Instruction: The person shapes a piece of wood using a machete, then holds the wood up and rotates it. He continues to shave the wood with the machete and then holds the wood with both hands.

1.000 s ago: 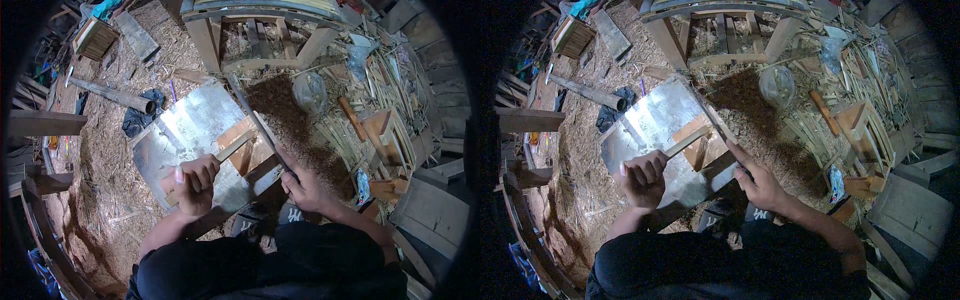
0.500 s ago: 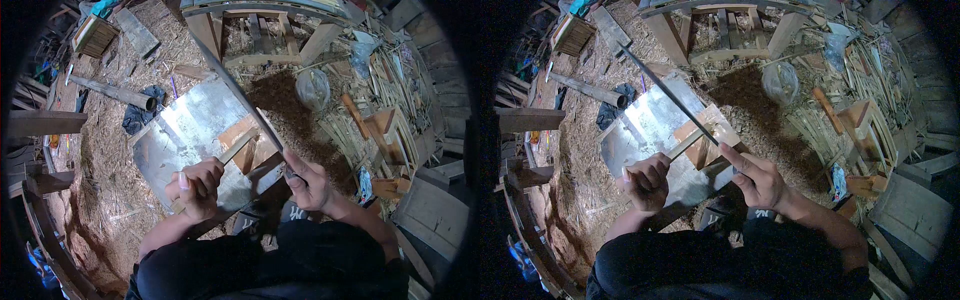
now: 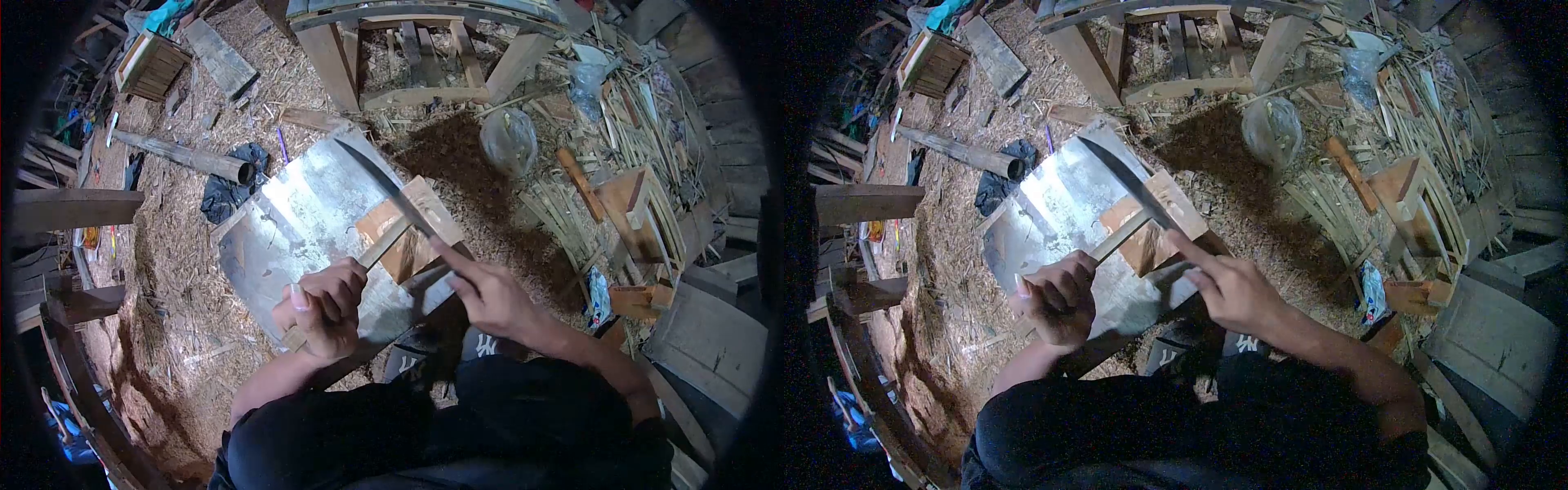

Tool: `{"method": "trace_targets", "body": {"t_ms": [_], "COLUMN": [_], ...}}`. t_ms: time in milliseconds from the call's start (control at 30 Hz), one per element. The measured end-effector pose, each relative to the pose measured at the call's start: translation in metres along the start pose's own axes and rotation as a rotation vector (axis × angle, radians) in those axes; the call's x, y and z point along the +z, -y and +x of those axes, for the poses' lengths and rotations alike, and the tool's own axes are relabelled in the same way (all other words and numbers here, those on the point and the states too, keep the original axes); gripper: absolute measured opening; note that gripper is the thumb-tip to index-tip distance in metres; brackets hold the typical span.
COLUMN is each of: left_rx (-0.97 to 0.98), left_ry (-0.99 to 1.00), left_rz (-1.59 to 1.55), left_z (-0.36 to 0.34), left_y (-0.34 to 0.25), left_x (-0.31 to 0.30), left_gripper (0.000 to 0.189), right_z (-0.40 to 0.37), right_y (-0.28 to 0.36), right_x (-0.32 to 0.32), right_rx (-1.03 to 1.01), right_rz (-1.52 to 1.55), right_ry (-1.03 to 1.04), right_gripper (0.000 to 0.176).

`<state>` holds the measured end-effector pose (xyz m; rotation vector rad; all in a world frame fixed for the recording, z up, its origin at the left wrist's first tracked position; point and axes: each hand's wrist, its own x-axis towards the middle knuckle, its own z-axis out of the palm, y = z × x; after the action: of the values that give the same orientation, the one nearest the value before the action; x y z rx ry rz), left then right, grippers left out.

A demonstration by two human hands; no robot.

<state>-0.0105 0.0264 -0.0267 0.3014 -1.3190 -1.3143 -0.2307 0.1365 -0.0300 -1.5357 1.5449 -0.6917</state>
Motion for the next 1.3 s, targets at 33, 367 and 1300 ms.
{"method": "trace_targets", "body": {"t_ms": [33,367,1300], "left_rx": [-0.005,-0.01,-0.038], "left_ry": [-0.005,-0.011,-0.032], "left_rz": [0.004,-0.011,-0.063], "left_z": [-0.001,0.001,-0.004], "left_y": [-0.001,0.0,0.006], "left_x": [0.0,0.002,0.003], "left_gripper": [0.061,0.061,0.063], "right_z": [0.001,-0.002,0.004], "right_y": [-0.008,-0.004,-0.007], "right_x": [0.007,0.001,-0.003], "right_rx": [-0.053,-0.095,-0.21], "right_rz": [0.016,0.086,0.043], "right_ry": [-0.073,-0.058,-0.102], "right_gripper": [0.059,0.056,0.06]}}
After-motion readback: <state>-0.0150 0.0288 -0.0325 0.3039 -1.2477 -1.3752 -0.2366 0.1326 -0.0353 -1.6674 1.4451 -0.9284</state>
